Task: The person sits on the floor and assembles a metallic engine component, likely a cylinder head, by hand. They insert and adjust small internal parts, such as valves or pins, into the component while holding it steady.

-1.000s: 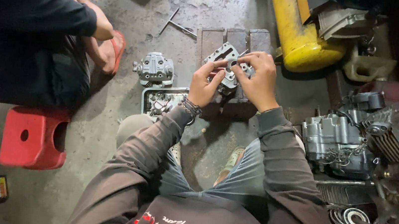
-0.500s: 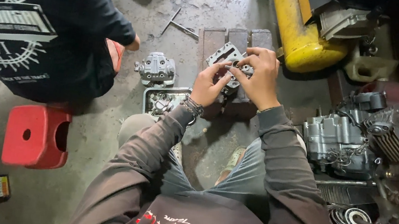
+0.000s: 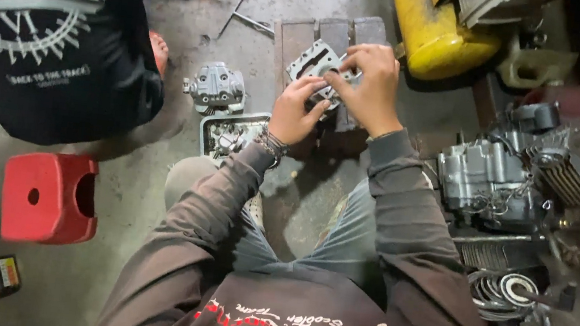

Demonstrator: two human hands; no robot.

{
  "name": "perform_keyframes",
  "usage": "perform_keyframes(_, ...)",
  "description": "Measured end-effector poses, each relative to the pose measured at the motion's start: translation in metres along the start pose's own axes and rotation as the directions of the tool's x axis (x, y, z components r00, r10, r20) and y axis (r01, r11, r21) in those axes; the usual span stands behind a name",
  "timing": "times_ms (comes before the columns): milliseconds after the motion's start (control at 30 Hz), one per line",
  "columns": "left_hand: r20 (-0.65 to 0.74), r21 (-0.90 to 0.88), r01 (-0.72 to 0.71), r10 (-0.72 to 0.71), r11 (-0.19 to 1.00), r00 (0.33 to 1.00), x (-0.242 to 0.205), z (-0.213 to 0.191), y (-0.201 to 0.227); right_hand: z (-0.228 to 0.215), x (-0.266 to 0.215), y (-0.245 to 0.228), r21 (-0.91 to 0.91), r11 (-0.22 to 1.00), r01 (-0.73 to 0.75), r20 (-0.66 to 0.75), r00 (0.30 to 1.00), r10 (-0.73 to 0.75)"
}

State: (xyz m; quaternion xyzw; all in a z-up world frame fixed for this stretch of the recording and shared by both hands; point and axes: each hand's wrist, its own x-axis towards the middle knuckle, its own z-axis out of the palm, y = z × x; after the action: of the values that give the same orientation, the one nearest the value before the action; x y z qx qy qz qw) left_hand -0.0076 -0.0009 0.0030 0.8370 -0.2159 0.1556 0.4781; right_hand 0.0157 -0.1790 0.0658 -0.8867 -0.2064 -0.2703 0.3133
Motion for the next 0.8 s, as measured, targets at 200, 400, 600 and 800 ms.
perform_keyframes(200, -0.029, 0.099, -0.132, 0.135, 0.986, 0.990, 0.004, -0.001, 0.016, -0.016, 0.003, 0.002, 0.142, 0.987, 0.078, 0.091, 0.992, -0.091)
perform_keyframes(400, -0.129, 0.176, -0.100, 0.124, 0.979, 0.984, 0.009, 0.006, 0.019, -0.031, 0.003, -0.005, 0.168, 0.984, 0.052, 0.150, 0.986, -0.078)
perform_keyframes(600, -0.153, 0.140, -0.090, 0.111, 0.986, 0.982, 0.011, 0.009, 0.015, -0.020, 0.003, 0.002, 0.160, 0.984, 0.084, 0.124, 0.987, -0.105)
perform_keyframes(800, -0.129, 0.244, -0.134, 0.169, 0.960, 0.977, 0.008, 0.011, 0.013, -0.026, 0.005, -0.009, 0.113, 0.990, 0.082, 0.106, 0.990, -0.094)
